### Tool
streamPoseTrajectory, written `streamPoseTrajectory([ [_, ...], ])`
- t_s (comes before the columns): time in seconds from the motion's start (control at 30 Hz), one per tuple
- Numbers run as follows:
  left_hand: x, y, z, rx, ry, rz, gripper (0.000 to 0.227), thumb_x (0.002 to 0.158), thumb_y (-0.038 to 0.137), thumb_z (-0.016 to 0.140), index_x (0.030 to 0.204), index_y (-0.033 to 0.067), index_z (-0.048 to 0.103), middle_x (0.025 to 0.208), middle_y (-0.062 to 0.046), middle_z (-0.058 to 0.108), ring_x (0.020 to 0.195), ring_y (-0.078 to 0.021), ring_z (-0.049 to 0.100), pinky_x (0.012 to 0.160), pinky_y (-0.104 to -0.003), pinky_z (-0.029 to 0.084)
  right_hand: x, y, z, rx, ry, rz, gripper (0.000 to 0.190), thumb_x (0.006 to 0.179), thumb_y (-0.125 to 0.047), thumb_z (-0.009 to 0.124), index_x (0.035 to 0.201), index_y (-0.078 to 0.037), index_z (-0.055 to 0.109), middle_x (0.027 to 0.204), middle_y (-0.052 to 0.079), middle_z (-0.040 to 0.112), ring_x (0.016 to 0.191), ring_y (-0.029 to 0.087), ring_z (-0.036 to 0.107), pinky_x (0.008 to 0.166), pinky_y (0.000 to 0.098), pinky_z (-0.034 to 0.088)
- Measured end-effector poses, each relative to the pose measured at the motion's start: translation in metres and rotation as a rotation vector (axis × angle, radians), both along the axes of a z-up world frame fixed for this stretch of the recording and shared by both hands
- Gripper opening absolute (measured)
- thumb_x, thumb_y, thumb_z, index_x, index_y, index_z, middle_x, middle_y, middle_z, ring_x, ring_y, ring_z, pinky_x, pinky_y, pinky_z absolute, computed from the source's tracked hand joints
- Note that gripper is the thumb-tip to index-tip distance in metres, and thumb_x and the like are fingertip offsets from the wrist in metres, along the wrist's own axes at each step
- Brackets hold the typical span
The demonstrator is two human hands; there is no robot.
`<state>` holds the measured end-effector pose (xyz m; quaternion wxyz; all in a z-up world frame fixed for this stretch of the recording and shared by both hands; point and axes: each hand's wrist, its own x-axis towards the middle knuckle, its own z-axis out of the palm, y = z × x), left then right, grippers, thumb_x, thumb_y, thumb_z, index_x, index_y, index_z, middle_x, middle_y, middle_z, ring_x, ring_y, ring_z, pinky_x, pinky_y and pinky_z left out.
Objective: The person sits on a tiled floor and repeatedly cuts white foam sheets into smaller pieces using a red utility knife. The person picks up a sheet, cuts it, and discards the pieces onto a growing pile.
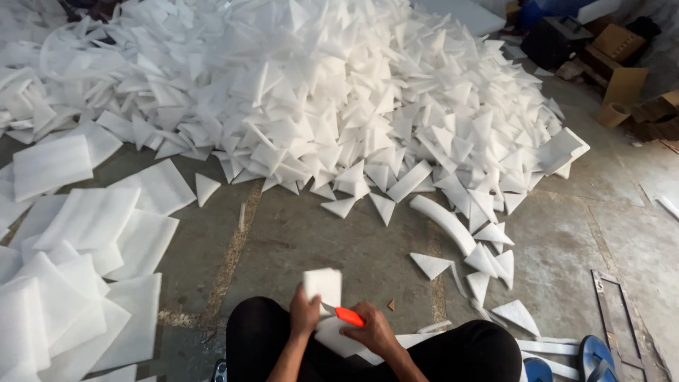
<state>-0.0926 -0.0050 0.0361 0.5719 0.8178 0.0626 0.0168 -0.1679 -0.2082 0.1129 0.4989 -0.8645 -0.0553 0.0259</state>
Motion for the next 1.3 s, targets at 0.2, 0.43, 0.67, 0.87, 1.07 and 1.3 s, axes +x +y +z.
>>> streamPoseTrajectory([
  [0.2,-0.022,0.014,0.030,-0.231,0.377,-0.688,0.049,0.101,0.041,0.061,0.137,0.0074,0.062,0.128,-0.010,0.072,0.122,-0.0264,0.067,0.101,-0.037,0.052,-0.006,0.009,0.028,0.017,-0.328,0.023,0.056,0.063,-0.018,0.095,0.109,-0.002,0.066,0.109,0.016,0.067,0.099,0.033,0.066,0.082,0.0408,0.054],
  [0.43,-0.065,0.014,0.105,0.322,0.186,-0.703,0.061,0.078,0.035,0.081,0.128,0.0053,0.061,0.115,-0.019,0.074,0.109,-0.0357,0.071,0.094,-0.044,0.055,0.004,-0.012,0.017,-0.087,0.403,0.131,0.068,0.060,-0.027,0.094,0.121,-0.010,0.067,0.103,0.011,0.077,0.098,0.026,0.074,0.088,0.0382,0.057],
  [0.67,-0.038,-0.003,0.064,-0.174,0.203,-0.051,0.056,0.082,0.036,0.079,0.122,0.0012,0.062,0.107,-0.016,0.076,0.099,-0.0301,0.075,0.086,-0.045,0.058,0.022,-0.038,-0.037,-0.145,0.265,-0.517,0.051,0.071,-0.042,0.090,0.096,-0.001,0.073,0.078,0.016,0.075,0.071,0.027,0.070,0.066,0.0426,0.056],
  [0.87,-0.038,0.017,0.050,-0.572,0.322,-0.444,0.065,0.084,0.042,0.074,0.133,0.0025,0.059,0.116,-0.011,0.070,0.108,-0.0223,0.067,0.092,-0.038,0.054,0.026,-0.054,-0.037,-0.294,0.249,-0.448,0.058,0.072,-0.046,0.088,0.101,0.001,0.072,0.088,0.021,0.075,0.082,0.032,0.073,0.075,0.0434,0.057],
  [1.07,-0.043,-0.009,0.040,-0.456,0.112,-0.649,0.098,0.081,0.056,0.076,0.151,-0.0062,0.047,0.142,-0.027,0.050,0.128,-0.0384,0.052,0.102,-0.047,0.049,0.034,-0.029,-0.050,-0.164,0.170,-0.337,0.062,0.088,-0.051,0.070,0.121,0.001,0.071,0.094,0.022,0.075,0.091,0.032,0.072,0.083,0.0462,0.055],
  [1.3,-0.063,-0.045,-0.003,-0.324,0.323,-0.954,0.130,0.068,0.055,0.085,0.163,0.0005,0.015,0.150,-0.032,0.043,0.136,-0.0437,0.048,0.106,-0.051,0.047,0.032,-0.033,-0.070,0.330,0.148,-0.362,0.084,0.113,-0.069,0.028,0.132,0.005,0.063,0.107,0.012,0.071,0.095,0.023,0.066,0.085,0.0352,0.051],
])
